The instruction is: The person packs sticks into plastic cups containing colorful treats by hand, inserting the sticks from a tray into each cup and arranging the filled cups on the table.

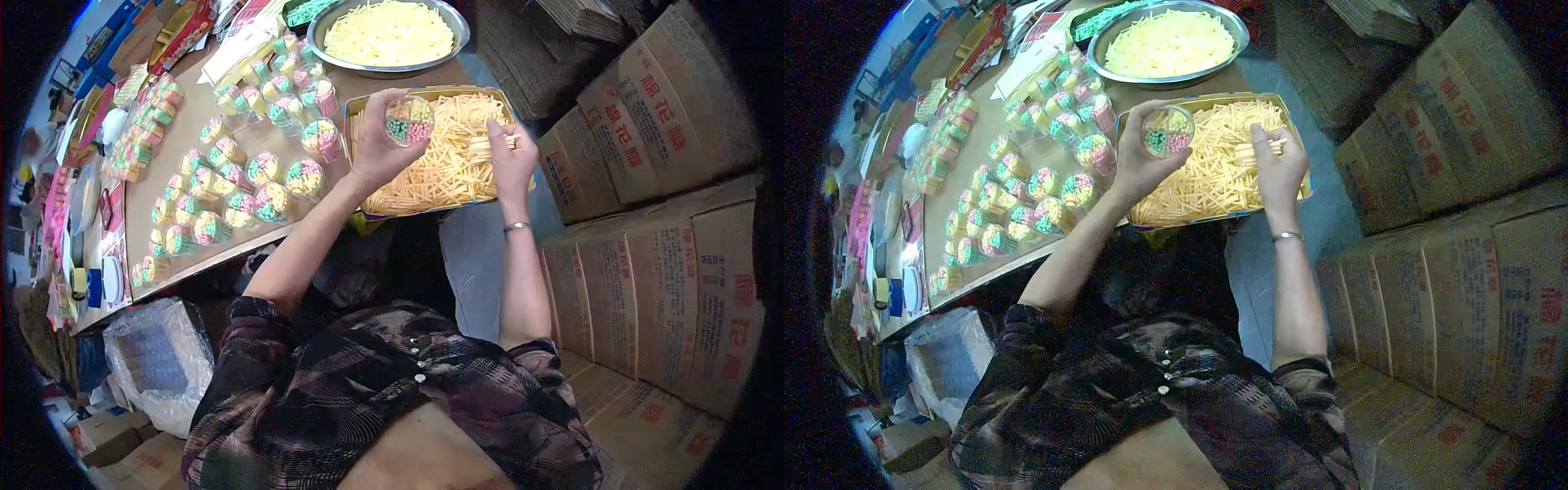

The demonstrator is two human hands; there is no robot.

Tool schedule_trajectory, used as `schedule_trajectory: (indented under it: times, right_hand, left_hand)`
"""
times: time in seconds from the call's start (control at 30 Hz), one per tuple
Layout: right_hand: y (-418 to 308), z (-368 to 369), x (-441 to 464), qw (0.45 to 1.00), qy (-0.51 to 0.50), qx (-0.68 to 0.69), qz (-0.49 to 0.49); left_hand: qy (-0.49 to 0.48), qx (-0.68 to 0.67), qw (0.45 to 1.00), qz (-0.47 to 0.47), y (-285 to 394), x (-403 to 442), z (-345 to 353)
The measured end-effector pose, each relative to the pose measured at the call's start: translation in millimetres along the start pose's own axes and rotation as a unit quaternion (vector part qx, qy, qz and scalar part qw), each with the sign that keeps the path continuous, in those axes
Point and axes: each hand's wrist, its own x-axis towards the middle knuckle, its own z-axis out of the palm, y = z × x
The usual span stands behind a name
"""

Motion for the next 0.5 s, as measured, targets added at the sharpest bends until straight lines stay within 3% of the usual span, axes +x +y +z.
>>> schedule_trajectory:
  times: [0.2,0.37,0.5]
  right_hand:
    - [-32.1,-2.0,8.8,0.979,0.005,0.162,0.124]
    - [-62.7,4.7,9.0,0.977,0.003,0.204,0.060]
    - [-70.3,10.0,7.9,0.986,0.008,0.163,0.012]
  left_hand:
    - [0.020,0.000,0.999,0.033,13.8,-1.8,14.0]
    - [0.009,0.044,0.998,0.054,26.3,-6.1,29.3]
    - [0.022,0.038,0.997,0.058,34.9,-6.6,37.8]
